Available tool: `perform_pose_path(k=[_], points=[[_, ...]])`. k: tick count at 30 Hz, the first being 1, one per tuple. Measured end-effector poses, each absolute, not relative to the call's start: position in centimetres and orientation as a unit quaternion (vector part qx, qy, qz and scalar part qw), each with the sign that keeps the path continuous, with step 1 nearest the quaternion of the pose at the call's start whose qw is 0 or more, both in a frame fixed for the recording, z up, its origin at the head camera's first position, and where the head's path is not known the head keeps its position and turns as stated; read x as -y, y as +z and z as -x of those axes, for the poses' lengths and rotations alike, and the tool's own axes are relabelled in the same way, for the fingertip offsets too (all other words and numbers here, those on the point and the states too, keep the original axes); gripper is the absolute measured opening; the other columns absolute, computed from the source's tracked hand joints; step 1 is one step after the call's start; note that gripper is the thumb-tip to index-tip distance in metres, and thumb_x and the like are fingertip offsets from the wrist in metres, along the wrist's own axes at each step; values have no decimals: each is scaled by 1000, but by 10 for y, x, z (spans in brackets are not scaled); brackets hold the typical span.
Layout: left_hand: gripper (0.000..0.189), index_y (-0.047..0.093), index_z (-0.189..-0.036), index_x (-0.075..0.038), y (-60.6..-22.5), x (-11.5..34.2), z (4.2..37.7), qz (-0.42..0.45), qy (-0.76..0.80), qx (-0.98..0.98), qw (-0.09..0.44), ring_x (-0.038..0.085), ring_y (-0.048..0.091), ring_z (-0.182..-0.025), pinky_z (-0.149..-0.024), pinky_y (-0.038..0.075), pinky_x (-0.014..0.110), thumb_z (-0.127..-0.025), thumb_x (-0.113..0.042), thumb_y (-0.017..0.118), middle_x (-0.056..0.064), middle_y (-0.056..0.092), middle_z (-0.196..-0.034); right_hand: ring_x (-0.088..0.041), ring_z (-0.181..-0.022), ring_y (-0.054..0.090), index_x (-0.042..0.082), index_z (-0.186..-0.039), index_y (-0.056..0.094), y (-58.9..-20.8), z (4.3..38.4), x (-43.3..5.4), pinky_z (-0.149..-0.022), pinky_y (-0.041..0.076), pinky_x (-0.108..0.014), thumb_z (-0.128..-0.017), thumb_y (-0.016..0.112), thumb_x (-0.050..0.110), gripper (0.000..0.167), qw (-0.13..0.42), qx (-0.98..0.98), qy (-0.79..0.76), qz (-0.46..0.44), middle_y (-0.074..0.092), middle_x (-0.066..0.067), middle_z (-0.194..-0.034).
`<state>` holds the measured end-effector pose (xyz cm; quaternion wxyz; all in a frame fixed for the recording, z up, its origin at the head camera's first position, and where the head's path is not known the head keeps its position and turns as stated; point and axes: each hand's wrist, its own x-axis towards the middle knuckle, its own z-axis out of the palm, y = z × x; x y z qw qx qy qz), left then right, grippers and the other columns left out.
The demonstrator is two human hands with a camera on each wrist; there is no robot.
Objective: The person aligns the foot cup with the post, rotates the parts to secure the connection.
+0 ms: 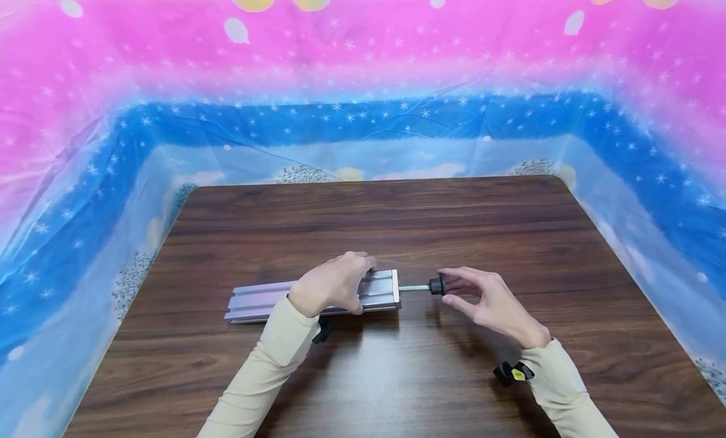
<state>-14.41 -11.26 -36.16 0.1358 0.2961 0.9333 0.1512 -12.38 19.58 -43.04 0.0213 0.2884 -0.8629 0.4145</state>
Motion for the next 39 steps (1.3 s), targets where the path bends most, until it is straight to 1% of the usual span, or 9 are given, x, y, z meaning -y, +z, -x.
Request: perform_pose_path(k=[10,17,21,24,26,28,31,34,39], points=[[57,65,-115,-2,-362,115,141,-290,150,-936,133,20,54,-81,-72,49,35,-63,-3,87,7,61,-98,-9,-94,71,2,-128,66,-431,124,-192,-82,58,-27,-100,64,24,36,-32,873,422,-244,76,-5,-106],[57,65,-115,-2,-361,113,140,-292,150,-935,134,19,54,-82,-72,50,36,-63,-3,87,6,62,-99,-17,-88,74,1,-121,68,-432,126,-192,-75,56,-25,-103,58,27,33,-46,871,429,-233,77,-3,-91],[57,65,-115,-2,-361,113,141,-296,152,-933,136,20,54,-82,-72,50,36,-63,-3,86,7,61,-98,-13,-80,72,8,-107,73,-432,126,-191,-71,55,-25,-104,55,30,28,-35,878,417,-231,74,5,-81],[57,64,-116,-2,-361,112,141,-296,149,-933,139,19,54,-82,-72,49,35,-64,-3,86,6,61,-98,-11,-73,69,13,-92,73,-432,127,-189,-68,54,-26,-106,52,33,32,-29,884,407,-227,71,9,-74],[57,65,-116,-2,-361,112,142,-296,149,-933,140,19,54,-83,-73,50,35,-64,-3,86,6,61,-98,-11,-72,69,12,-88,72,-433,127,-188,-68,54,-25,-106,50,36,37,-27,888,403,-222,71,8,-73],[58,65,-117,-2,-361,112,143,-293,147,-934,140,20,54,-83,-73,50,35,-64,-3,87,6,61,-98,-11,-76,71,12,-95,73,-433,127,-188,-70,55,-25,-106,51,36,34,-19,889,405,-215,74,6,-79],[58,65,-117,-1,-360,111,144,-292,149,-935,137,20,54,-83,-73,50,35,-63,-2,87,7,61,-97,-13,-89,73,12,-117,71,-433,124,-189,-79,58,-30,-102,61,31,27,12,880,420,-222,76,1,-100],[57,65,-115,-2,-359,111,144,-292,150,-934,138,20,54,-83,-72,50,35,-63,-2,87,6,61,-96,-14,-103,72,15,-134,63,-432,122,-191,-89,58,-38,-94,73,21,42,43,860,441,-252,71,-2,-124],[55,65,-113,-2,-359,112,145,-295,151,-933,142,19,54,-82,-71,49,34,-63,-2,86,6,60,-95,-17,-110,70,16,-136,62,-432,122,-191,-92,57,-40,-87,78,9,52,57,833,463,-297,66,-9,-132]])
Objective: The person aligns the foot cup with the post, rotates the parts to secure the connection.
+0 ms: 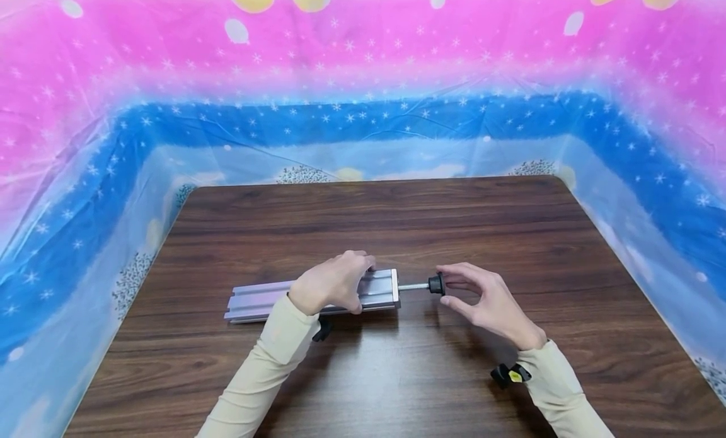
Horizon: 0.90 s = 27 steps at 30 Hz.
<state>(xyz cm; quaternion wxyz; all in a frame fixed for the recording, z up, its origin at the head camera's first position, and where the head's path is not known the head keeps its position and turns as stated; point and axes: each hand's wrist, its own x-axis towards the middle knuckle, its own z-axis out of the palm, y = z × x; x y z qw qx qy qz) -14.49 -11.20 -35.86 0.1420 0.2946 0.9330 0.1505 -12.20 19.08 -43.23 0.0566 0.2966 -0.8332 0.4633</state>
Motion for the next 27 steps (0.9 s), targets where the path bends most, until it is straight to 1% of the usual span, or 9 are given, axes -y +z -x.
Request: perform_pose_path(k=[4,8,10,16,19,21,24,27], points=[[49,64,-108,-3,-358,113,146,-295,147,-934,140,18,54,-82,-71,49,33,-64,-1,85,5,59,-92,-17,-107,71,14,-135,64,-433,124,-190,-91,57,-39,-88,78,7,50,54,829,469,-299,67,-10,-128],[48,63,-106,-4,-359,113,146,-296,142,-934,139,19,54,-83,-72,49,34,-64,-2,84,4,58,-92,-13,-103,71,14,-134,65,-433,124,-190,-90,58,-40,-90,75,11,45,42,838,465,-283,69,-3,-124],[47,63,-106,-5,-359,113,146,-296,141,-935,137,19,54,-84,-73,49,34,-64,-3,84,4,58,-92,-11,-100,71,12,-133,65,-433,125,-190,-89,58,-40,-92,74,13,41,39,844,456,-277,70,-2,-122],[49,63,-108,-4,-359,114,147,-298,143,-935,132,18,54,-82,-71,49,34,-64,-4,84,4,59,-93,-6,-93,70,4,-123,69,-434,127,-190,-82,59,-28,-97,67,16,28,28,857,448,-252,74,-6,-111],[51,64,-110,-4,-358,113,147,-298,143,-934,133,19,54,-82,-70,49,33,-63,-4,84,4,59,-93,-5,-89,70,4,-118,71,-435,128,-189,-78,59,-27,-99,64,19,24,17,859,454,-237,75,-7,-105],[52,64,-111,-4,-358,113,147,-298,142,-934,135,19,54,-82,-70,49,33,-63,-4,84,5,59,-93,-8,-85,71,5,-115,71,-435,129,-189,-74,58,-26,-101,63,20,22,12,861,454,-231,75,-7,-99],[53,64,-112,-3,-357,112,147,-298,143,-934,138,19,54,-82,-70,49,34,-63,-4,85,5,59,-94,-16,-78,72,11,-108,72,-436,129,-189,-68,55,-24,-102,60,23,18,10,867,445,-223,74,-5,-88],[53,64,-112,-3,-358,111,147,-296,141,-934,141,19,54,-82,-70,49,34,-64,-4,85,4,58,-94,-22,-73,70,17,-95,71,-436,130,-188,-64,52,-24,-103,58,27,19,11,874,433,-218,72,-2,-78]])
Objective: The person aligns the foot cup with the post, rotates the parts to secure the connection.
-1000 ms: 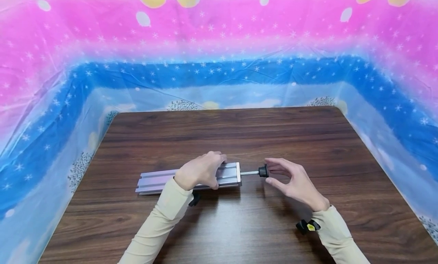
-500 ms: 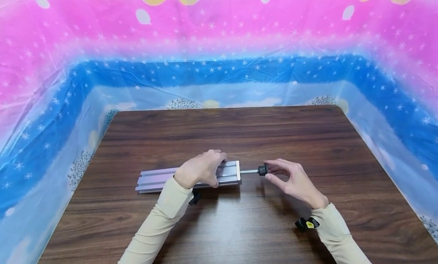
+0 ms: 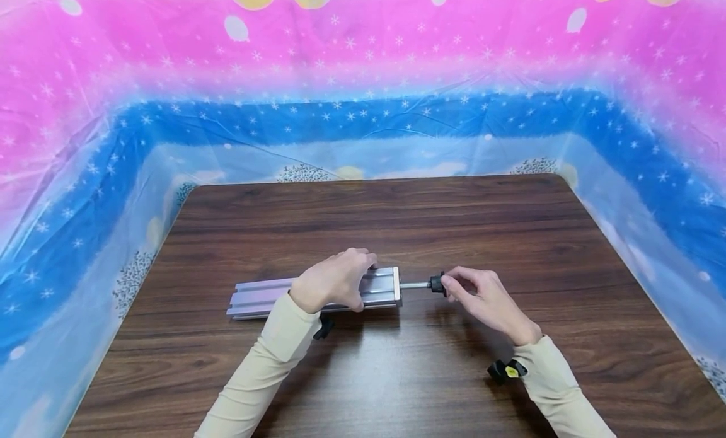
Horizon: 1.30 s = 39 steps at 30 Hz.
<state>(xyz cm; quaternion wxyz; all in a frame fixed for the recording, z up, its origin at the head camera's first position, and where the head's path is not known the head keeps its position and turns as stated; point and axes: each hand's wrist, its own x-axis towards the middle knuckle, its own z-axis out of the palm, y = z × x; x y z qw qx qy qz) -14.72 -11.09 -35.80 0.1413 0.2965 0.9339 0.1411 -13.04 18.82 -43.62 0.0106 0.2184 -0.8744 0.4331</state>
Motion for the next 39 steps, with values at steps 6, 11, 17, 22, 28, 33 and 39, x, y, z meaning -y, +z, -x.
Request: perform_pose_path(k=[6,11,17,22,28,33,39], points=[[53,64,-112,-4,-359,111,147,-296,143,-934,142,19,54,-82,-70,49,34,-63,-3,85,4,58,-93,-14,-83,71,19,-105,72,-434,129,-189,-72,54,-27,-103,57,32,20,22,890,399,-219,75,1,-92],[54,64,-112,-3,-357,112,147,-300,143,-934,133,20,55,-83,-71,50,34,-63,-4,85,6,61,-95,-21,-111,69,16,-139,58,-431,123,-192,-93,57,-38,-92,75,19,51,43,859,433,-270,66,-5,-132],[52,64,-111,-3,-356,114,147,-299,144,-934,133,18,54,-83,-70,49,33,-64,-3,85,6,60,-95,-22,-112,69,14,-138,59,-430,124,-191,-91,57,-41,-85,79,3,58,64,829,455,-320,65,-13,-133],[50,64,-109,-4,-356,114,147,-299,143,-934,135,18,54,-81,-69,48,32,-63,-3,84,5,59,-92,-17,-106,72,9,-135,63,-428,124,-191,-90,58,-37,-85,79,4,52,57,846,436,-302,68,-10,-130],[50,65,-109,-4,-357,113,146,-296,142,-935,134,18,53,-81,-69,48,32,-63,-2,84,5,60,-93,-13,-100,72,4,-133,64,-427,124,-191,-88,58,-34,-90,76,15,45,34,865,415,-281,72,-7,-124],[54,65,-113,-3,-358,113,145,-290,144,-936,137,19,54,-82,-70,49,33,-62,-2,84,6,61,-96,-14,-97,72,5,-131,66,-426,123,-190,-86,59,-40,-94,72,22,41,15,877,404,-259,74,-5,-115],[55,65,-114,-2,-358,112,145,-291,145,-936,137,19,54,-85,-73,50,34,-62,-2,85,5,61,-97,-11,-94,72,5,-127,68,-428,124,-190,-82,58,-32,-99,65,33,39,-19,889,399,-225,76,-2,-104]])
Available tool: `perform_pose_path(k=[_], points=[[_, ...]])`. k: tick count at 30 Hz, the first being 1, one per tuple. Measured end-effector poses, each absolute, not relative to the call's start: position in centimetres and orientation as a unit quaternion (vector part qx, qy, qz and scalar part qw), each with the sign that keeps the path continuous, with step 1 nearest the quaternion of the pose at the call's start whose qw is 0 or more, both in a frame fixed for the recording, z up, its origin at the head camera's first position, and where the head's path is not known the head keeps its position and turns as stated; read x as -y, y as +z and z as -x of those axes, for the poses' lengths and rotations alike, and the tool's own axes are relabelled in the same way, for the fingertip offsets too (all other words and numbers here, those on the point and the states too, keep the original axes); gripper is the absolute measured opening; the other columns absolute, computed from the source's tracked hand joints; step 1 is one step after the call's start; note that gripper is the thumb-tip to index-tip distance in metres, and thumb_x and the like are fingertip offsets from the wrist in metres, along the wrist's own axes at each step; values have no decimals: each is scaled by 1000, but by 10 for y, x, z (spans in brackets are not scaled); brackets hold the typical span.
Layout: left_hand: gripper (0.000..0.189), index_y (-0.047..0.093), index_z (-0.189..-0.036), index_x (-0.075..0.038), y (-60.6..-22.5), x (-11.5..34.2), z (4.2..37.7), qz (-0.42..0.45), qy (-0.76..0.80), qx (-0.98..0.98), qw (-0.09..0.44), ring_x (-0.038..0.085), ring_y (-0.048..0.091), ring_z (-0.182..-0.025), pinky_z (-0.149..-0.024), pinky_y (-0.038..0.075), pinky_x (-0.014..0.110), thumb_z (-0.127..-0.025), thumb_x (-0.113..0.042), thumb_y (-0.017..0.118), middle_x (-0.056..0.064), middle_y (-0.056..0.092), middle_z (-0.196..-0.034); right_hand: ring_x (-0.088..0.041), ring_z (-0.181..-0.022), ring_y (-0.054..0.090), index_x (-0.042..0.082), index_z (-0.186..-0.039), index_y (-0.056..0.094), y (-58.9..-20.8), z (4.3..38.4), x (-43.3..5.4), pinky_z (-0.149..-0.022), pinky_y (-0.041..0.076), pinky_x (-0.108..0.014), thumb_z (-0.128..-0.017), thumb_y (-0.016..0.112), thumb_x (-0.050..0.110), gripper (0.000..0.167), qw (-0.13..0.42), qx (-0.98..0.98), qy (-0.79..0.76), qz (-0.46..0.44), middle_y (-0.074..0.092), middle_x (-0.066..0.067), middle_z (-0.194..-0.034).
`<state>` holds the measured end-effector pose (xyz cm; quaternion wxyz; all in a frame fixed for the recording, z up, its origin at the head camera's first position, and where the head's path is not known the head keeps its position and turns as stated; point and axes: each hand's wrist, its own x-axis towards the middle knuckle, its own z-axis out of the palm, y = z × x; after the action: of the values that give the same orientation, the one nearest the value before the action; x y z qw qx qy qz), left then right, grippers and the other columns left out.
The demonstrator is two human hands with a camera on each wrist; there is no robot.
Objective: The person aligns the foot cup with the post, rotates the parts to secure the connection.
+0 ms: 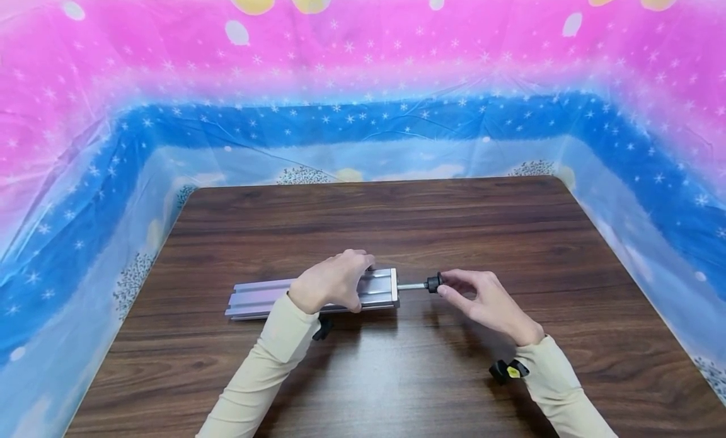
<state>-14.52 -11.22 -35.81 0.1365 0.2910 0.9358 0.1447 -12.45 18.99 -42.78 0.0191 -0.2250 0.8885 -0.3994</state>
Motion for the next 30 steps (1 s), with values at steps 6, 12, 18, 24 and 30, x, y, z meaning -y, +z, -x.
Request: perform_pose_path(k=[6,12,18,24,30], points=[[57,65,-115,-2,-359,111,145,-290,144,-936,137,20,54,-85,-73,50,35,-62,-1,85,5,61,-98,-10,-87,72,9,-118,70,-428,126,-189,-77,54,-26,-103,56,37,35,47,-889,-399,220,77,-2,-91],[53,65,-113,-3,-359,112,146,-293,142,-935,138,19,53,-83,-70,49,34,-63,-2,85,5,59,-95,-17,-97,71,13,-122,68,-427,126,-191,-82,55,-31,-105,54,36,33,40,-892,-388,229,75,-2,-103],[54,64,-113,-3,-357,114,145,-287,143,-937,140,19,54,-82,-70,48,33,-63,-2,85,4,59,-95,-21,-118,67,15,-141,57,-425,121,-191,-96,54,-47,-91,76,22,54,-10,-864,-418,280,65,-6,-136],[56,64,-115,-2,-358,114,146,-290,146,-936,140,19,54,-83,-71,49,34,-63,-2,84,5,60,-98,-18,-114,69,18,-139,59,-425,121,-192,-94,56,-44,-88,78,10,55,-21,-853,-425,303,66,-5,-133],[56,64,-114,-2,-359,113,146,-292,148,-935,138,20,54,-83,-72,49,34,-62,-2,85,5,61,-97,-18,-108,71,10,-136,62,-424,123,-192,-92,57,-41,-89,77,12,49,-13,-859,-422,291,70,-6,-128]])
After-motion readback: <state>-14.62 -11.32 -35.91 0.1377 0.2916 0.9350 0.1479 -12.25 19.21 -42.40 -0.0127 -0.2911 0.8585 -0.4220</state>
